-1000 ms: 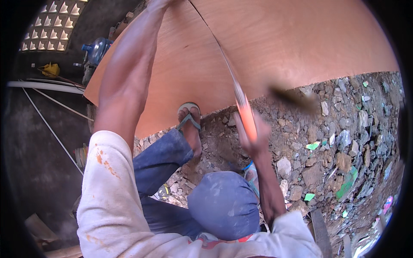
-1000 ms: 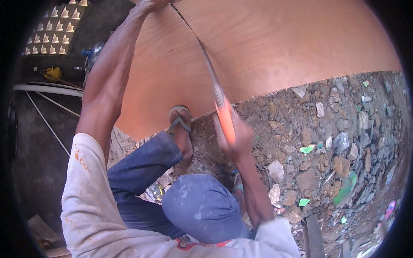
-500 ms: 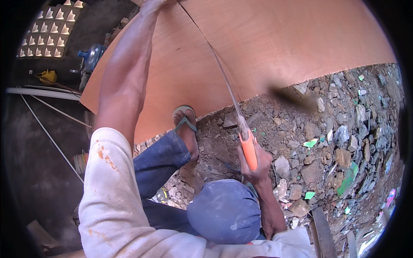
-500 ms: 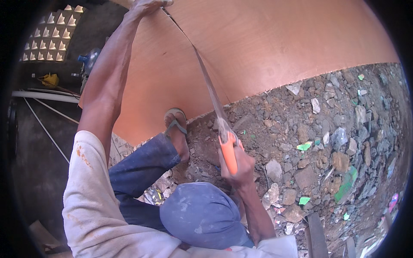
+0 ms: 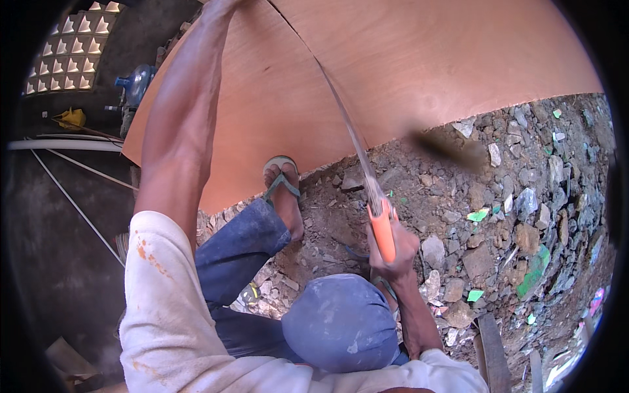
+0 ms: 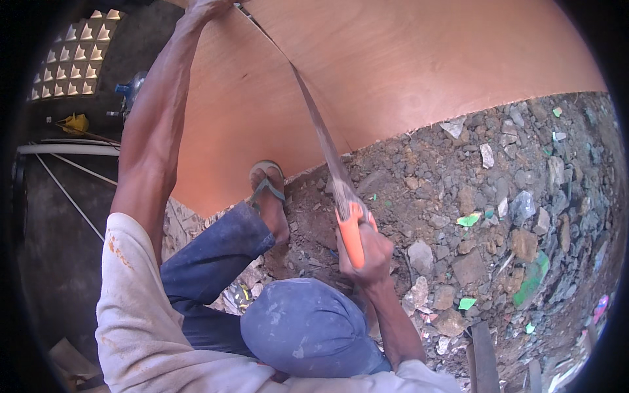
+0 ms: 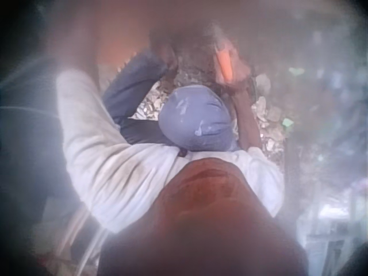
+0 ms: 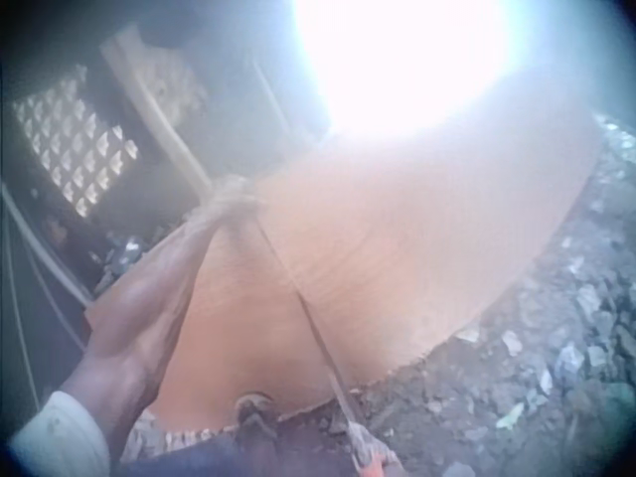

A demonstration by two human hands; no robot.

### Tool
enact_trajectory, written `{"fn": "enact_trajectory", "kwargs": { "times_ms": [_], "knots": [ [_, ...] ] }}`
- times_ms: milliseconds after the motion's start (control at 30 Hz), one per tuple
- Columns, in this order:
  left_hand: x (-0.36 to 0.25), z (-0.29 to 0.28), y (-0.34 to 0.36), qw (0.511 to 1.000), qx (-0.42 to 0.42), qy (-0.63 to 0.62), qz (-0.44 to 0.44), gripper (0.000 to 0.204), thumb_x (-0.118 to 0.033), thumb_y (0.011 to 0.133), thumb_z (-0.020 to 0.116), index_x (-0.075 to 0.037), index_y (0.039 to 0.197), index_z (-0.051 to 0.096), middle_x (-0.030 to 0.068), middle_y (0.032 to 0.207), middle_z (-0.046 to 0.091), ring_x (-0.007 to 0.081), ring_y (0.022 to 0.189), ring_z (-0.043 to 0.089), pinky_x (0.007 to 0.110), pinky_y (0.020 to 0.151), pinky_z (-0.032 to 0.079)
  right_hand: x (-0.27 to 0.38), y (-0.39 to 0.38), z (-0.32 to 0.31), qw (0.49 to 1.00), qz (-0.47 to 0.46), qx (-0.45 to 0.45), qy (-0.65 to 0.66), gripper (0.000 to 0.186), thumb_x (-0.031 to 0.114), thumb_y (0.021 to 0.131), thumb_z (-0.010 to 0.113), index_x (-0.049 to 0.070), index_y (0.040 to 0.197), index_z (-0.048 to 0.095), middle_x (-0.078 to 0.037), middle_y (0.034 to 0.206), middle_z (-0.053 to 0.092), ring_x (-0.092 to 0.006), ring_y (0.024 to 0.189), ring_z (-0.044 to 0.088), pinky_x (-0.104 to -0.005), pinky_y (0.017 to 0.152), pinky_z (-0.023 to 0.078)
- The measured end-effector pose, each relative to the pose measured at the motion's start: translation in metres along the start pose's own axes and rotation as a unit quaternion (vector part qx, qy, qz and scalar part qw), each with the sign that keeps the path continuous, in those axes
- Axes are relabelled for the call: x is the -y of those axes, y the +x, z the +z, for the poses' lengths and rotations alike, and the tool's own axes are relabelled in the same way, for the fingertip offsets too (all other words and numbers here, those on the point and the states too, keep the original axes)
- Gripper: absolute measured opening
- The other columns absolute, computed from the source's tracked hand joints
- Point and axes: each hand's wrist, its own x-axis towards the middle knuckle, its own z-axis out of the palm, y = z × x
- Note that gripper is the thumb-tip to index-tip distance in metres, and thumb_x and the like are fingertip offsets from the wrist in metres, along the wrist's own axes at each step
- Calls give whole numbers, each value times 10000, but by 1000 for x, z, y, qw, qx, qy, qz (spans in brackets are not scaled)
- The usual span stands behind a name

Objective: The person sits on the ground and uses a hand saw to cut a large piece of plywood along a marked line. After completing the cut, the person separates the two pieces of wood and uses a tape measure on one of the pieces.

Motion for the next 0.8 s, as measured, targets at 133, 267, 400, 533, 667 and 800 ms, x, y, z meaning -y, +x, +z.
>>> {"fn": "enact_trajectory", "kwargs": {
  "times_ms": [133, 267, 400, 533, 667, 800],
  "knots": [
    [18, 5, -12, 998, -49, -3, 38, 489, -528, 815, 791, -63, 967, 807, 164, 943, 774, 357, 879, 718, 489, 776, 565, -12, 121, 70, 999, 3, 25, 31, 176, 9, 883, 736, -36, 1051, 710, -193, 894, 736, -339, 708, 735, -393, 587, 567],
    [-11, 37, 38, 985, -72, -97, 126, 481, -530, 811, 795, -80, 978, 814, 167, 950, 774, 356, 904, 720, 479, 785, 564, -17, 116, 51, 996, 86, -8, 22, 279, 50, 876, 741, -32, 1131, 665, -204, 910, 707, -345, 677, 705, -416, 582, 543],
    [57, 36, 30, 986, -61, -93, 126, 457, -517, 816, 790, -92, 984, 815, 167, 971, 775, 352, 940, 724, 470, 801, 570, 1, 8, 11, 999, -34, 7, -7, 434, 23, 832, 769, -81, 1246, 687, -273, 1160, 741, -379, 935, 776, -418, 764, 634],
    [35, 20, 19, 995, -49, -43, 69, 445, -505, 820, 787, -85, 965, 812, 175, 1000, 776, 347, 947, 726, 469, 810, 570, -7, 76, 55, 999, -11, -43, 22, 355, 47, 850, 761, -74, 1180, 713, -258, 1107, 756, -360, 878, 778, -431, 730, 628],
    [-23, 26, 37, 991, -43, -70, 101, 458, -521, 819, 782, -85, 957, 813, 172, 1003, 776, 346, 948, 726, 473, 815, 569, -16, 142, 63, 994, 105, -14, 20, 368, 25, 872, 762, -58, 1226, 708, -194, 926, 768, -352, 709, 744, -388, 626, 585],
    [51, 28, 16, 990, -38, -95, 97, 492, -553, 802, 789, -89, 965, 813, 162, 974, 772, 349, 929, 720, 481, 799, 564, 5, 20, 12, 999, -30, 19, -24, 372, 4, 851, 744, -88, 1210, 706, -258, 1181, 740, -352, 990, 779, -381, 762, 634]
  ]
}}
